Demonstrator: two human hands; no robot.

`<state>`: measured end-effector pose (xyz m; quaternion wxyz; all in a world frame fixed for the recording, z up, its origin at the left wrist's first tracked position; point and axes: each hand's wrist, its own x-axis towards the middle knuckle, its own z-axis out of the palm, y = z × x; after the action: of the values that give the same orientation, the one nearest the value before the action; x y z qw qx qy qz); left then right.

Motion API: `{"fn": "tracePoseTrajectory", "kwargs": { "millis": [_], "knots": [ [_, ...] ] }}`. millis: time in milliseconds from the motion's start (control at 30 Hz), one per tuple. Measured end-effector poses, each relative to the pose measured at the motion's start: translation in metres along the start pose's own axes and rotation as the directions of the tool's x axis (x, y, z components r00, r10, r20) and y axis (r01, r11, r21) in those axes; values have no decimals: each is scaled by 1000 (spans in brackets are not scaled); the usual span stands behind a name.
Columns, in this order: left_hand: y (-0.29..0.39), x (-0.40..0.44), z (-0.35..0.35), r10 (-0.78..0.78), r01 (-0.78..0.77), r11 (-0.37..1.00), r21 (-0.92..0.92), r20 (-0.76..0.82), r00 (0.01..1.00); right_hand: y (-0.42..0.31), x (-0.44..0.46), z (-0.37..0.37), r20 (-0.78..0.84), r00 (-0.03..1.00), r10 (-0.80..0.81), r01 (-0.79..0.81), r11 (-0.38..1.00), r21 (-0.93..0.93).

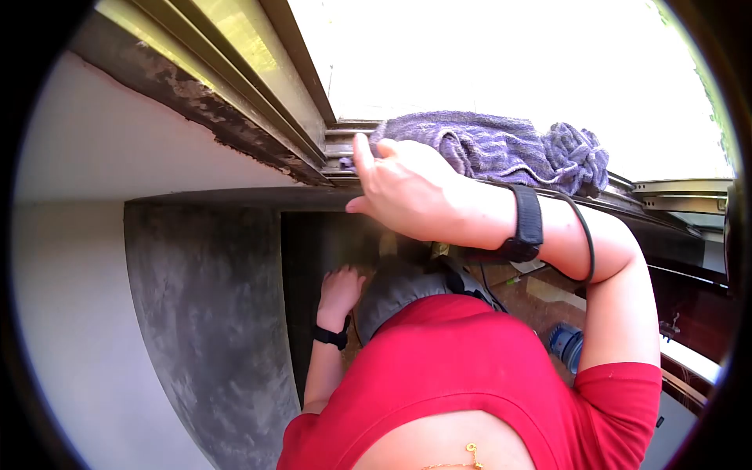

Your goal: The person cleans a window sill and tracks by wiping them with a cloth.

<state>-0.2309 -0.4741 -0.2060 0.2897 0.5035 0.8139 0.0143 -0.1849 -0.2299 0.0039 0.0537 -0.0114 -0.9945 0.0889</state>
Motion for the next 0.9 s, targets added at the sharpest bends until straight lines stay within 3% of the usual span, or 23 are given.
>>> {"fn": "tracePoseTrajectory", "kwargs": {
  "millis": [33, 100, 233, 333, 467, 533, 667, 833, 900],
  "knots": [
    [-1, -1, 1, -4, 4, 1000, -5, 0, 1000, 1, -9, -6, 11, 998, 56, -56, 998, -12],
    [-3, -4, 6, -2, 2, 1000, -4, -35, 999, 5, -17, -27, 182, 967, 179, -178, 984, -22],
    [-13, -19, 18, 18, -22, 999, -33, -109, 994, 25, -22, -28, 221, 968, 121, -155, 978, 141],
    [-19, -24, 20, -63, 63, 998, 26, 19, 998, 34, -16, -14, 121, 989, 86, -122, 933, 337],
    [-24, -28, 21, -76, 76, 997, 12, -1, 997, 31, -6, -15, 111, 989, 95, -129, 926, 354],
    [-26, -28, 20, -65, 65, 998, -1, -15, 998, 32, 0, -20, 203, 970, 134, -212, 877, 432],
    [-26, -21, 17, -60, 61, 998, 29, -19, 998, 35, 13, -8, 205, 975, 81, -190, 779, 598],
    [-25, -19, 14, -61, 61, 998, 7, -29, 998, 26, 31, 0, 187, 982, -8, -103, 809, 579],
    [-25, -22, 16, -76, 77, 997, 12, -39, 996, 21, 34, 0, 225, 974, 2, -106, 888, 448]
  ]
}}
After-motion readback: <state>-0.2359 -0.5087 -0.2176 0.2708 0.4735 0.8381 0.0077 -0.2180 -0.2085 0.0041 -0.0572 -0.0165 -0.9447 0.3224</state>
